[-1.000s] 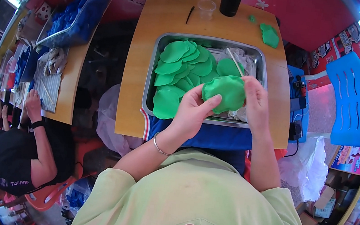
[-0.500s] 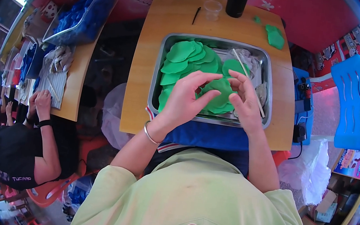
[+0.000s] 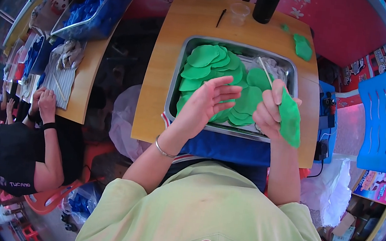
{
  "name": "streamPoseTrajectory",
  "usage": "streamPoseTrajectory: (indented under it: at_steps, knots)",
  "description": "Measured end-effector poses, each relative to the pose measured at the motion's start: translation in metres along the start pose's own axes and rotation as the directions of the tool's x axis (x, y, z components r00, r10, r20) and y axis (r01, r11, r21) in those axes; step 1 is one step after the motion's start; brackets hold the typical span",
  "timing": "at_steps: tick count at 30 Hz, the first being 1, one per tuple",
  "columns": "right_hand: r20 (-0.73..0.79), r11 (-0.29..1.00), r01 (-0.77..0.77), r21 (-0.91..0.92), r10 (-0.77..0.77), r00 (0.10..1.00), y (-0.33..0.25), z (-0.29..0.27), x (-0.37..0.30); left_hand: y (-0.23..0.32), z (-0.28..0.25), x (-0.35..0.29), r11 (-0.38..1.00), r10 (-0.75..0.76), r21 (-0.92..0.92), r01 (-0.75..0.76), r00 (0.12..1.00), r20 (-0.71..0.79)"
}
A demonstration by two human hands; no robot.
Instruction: Assembling small stuffed items by wrapping green material circles around a filling.
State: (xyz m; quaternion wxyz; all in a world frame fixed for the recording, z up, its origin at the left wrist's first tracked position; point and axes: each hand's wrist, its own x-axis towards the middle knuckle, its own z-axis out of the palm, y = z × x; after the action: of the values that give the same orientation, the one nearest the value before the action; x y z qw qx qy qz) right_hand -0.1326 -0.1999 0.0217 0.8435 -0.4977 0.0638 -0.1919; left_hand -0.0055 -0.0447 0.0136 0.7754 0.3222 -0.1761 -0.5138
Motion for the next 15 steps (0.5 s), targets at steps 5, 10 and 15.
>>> streamPoseTrajectory:
  at_steps: [5, 10, 15]
  knots:
    - [0.016, 0.494, 0.052, -0.868, -0.076, 0.997, -0.007, 0.017, 0.023, -0.007, 0.0, -0.007, 0.925, 0.03, 0.376, -0.044, 0.999, 0.042]
    - [0.015, 0.644, 0.055, -0.763, -0.068, 0.998, -0.008, 0.025, 0.026, -0.003, 0.001, -0.007, 0.929, -0.06, 0.367, 0.049, 0.998, 0.018]
    - [-0.182, 0.922, -0.125, -0.366, 0.061, 0.982, 0.011, 0.016, 0.032, -0.003, 0.003, -0.004, 0.962, 0.086, 0.267, -0.05, 0.989, -0.124]
